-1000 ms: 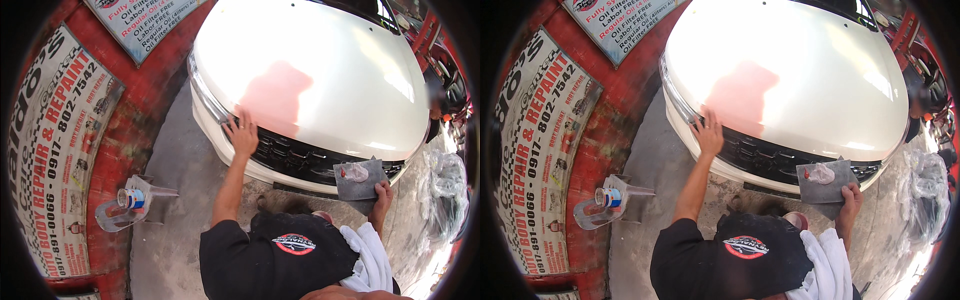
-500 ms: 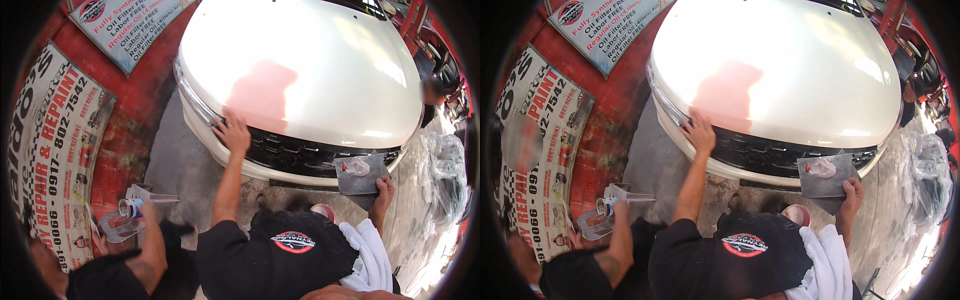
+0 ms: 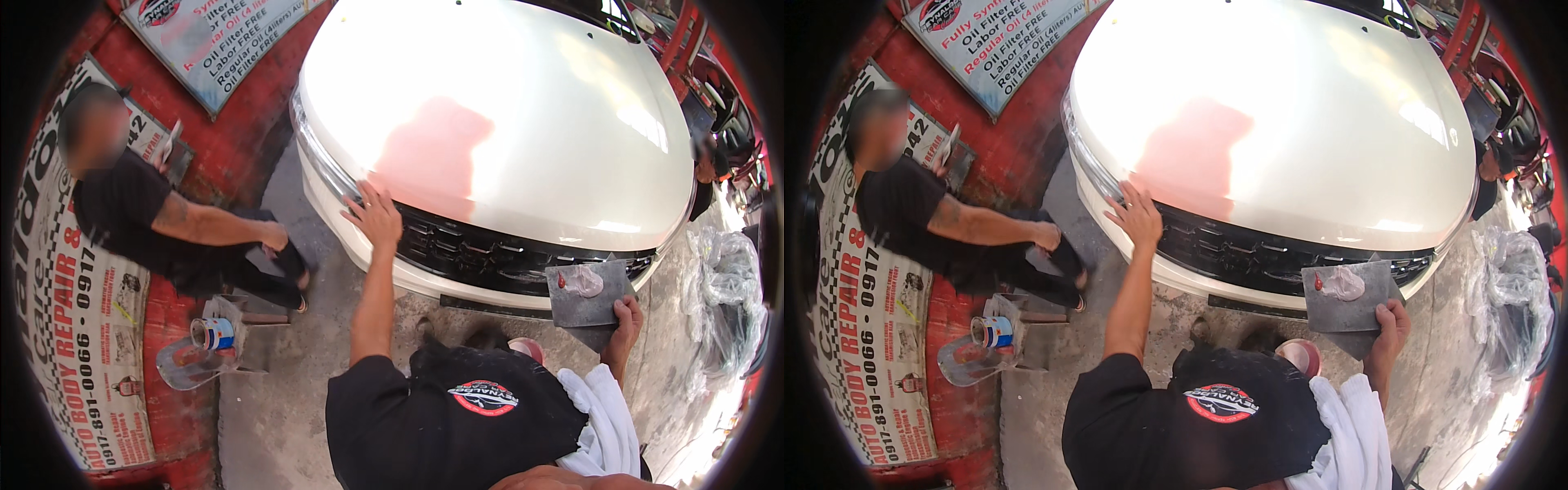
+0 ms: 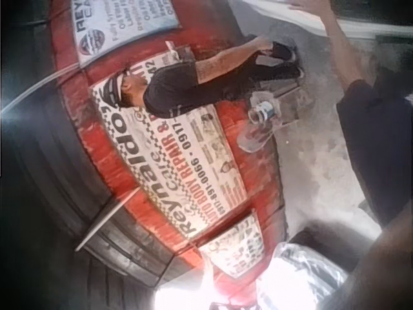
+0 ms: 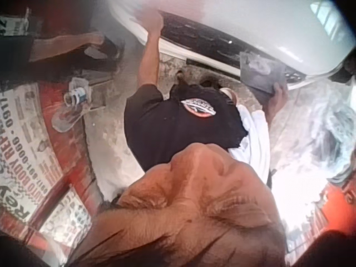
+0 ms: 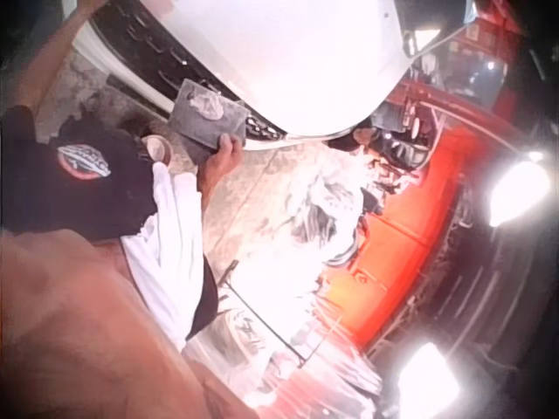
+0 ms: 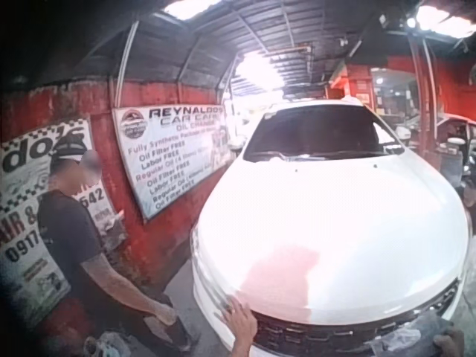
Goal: The person applies a pink body filler to the front hood and bumper of a white car using a metal spreader. They repeatedly scoop filler from the spreader and smooth it over the surface, working across the hood and lower bumper area.
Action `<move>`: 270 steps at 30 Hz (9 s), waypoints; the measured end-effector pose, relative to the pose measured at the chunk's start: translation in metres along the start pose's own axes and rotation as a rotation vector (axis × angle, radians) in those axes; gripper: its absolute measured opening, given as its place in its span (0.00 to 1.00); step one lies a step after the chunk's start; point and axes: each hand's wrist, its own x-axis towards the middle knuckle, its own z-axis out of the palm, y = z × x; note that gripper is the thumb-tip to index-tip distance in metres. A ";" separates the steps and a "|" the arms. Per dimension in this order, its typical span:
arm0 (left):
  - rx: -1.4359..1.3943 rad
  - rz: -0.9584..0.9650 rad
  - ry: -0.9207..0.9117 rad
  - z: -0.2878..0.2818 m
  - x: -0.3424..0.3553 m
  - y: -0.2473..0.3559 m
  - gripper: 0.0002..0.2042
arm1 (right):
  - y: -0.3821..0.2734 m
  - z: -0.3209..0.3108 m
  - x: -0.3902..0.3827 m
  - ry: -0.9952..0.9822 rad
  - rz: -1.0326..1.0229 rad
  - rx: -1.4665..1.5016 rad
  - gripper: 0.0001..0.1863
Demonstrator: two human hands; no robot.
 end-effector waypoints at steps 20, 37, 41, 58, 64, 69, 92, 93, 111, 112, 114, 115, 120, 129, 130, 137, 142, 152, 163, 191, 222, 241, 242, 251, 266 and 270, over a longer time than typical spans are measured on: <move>0.061 0.071 0.022 -0.010 -0.012 0.049 0.30 | 0.015 0.001 0.006 -0.054 0.025 -0.042 0.06; -0.007 0.029 -0.099 -0.026 0.015 0.008 0.33 | 0.020 0.003 -0.003 -0.019 0.065 -0.034 0.06; -0.031 0.240 0.003 -0.006 -0.028 0.049 0.34 | 0.013 0.012 -0.003 -0.054 0.041 -0.017 0.07; 0.152 0.034 -0.053 0.007 0.007 0.015 0.33 | 0.021 -0.006 -0.005 -0.055 0.053 0.045 0.05; -0.099 0.314 -0.156 -0.015 -0.138 0.146 0.33 | 0.016 0.012 -0.001 -0.131 0.046 0.021 0.06; -0.043 0.308 -0.093 -0.013 -0.094 0.103 0.32 | 0.011 0.009 0.002 -0.134 0.026 0.037 0.06; 0.090 0.375 -0.051 -0.010 -0.064 0.090 0.31 | 0.005 -0.022 -0.007 -0.011 0.005 0.043 0.07; 0.216 0.370 -0.022 -0.008 -0.039 0.060 0.31 | 0.007 -0.034 -0.007 0.018 -0.009 0.021 0.07; 0.168 0.138 -0.068 0.012 -0.037 0.054 0.31 | 0.003 -0.061 0.001 0.109 -0.081 -0.013 0.07; 0.000 0.082 -0.020 0.007 -0.015 0.043 0.31 | 0.009 -0.071 0.000 0.113 -0.076 -0.009 0.07; 0.061 0.063 0.036 0.016 -0.008 0.042 0.31 | 0.014 -0.078 -0.003 0.118 -0.053 0.006 0.07; 0.092 0.052 0.061 0.014 -0.007 0.041 0.31 | 0.015 -0.078 -0.006 0.120 -0.040 0.011 0.07; -0.063 0.311 -0.192 -0.012 -0.146 0.173 0.34 | 0.006 -0.051 -0.002 0.071 -0.034 -0.004 0.06; 0.381 -0.185 -0.087 0.018 0.018 -0.025 0.28 | -0.001 -0.046 0.011 0.023 -0.072 -0.003 0.06; 0.375 -0.198 -0.209 -0.018 0.036 -0.017 0.28 | 0.000 -0.050 0.006 0.054 -0.059 -0.023 0.06; -0.010 -0.084 0.480 -0.088 -0.013 -0.029 0.29 | 0.015 -0.056 0.006 0.150 -0.049 0.007 0.05; -0.443 -0.265 -0.179 -0.097 -0.118 -0.038 0.26 | 0.008 -0.024 0.015 0.082 -0.029 0.039 0.04; -1.056 0.105 -1.634 -0.164 -0.202 0.003 0.23 | 0.008 0.045 0.024 -0.083 -0.056 -0.035 0.04; -0.696 -0.091 -0.459 -0.115 -0.108 -0.050 0.13 | 0.002 0.081 -0.006 -0.074 -0.003 -0.066 0.05; -0.328 -0.113 -0.076 -0.025 0.065 -0.029 0.45 | 0.019 0.120 -0.051 0.076 -0.022 -0.013 0.04; -0.409 0.412 -0.213 -0.027 -0.167 0.233 0.37 | 0.004 -0.004 0.059 -0.097 -0.063 0.017 0.06; -0.272 0.533 -0.186 -0.020 -0.195 0.277 0.38 | 0.009 -0.085 0.068 -0.043 0.006 -0.007 0.05; -0.245 0.577 -0.208 -0.016 -0.194 0.270 0.38 | 0.004 -0.081 0.071 -0.040 -0.007 0.005 0.05; -0.012 0.017 -0.123 0.011 -0.002 0.058 0.34 | 0.025 -0.120 0.070 -0.006 -0.005 0.017 0.05; -0.126 0.007 -0.044 0.003 -0.130 0.218 0.41 | 0.009 -0.089 0.080 -0.057 -0.040 0.040 0.06; -0.084 -0.304 -0.174 0.017 0.006 0.106 0.41 | 0.007 -0.102 0.077 -0.071 -0.006 0.030 0.06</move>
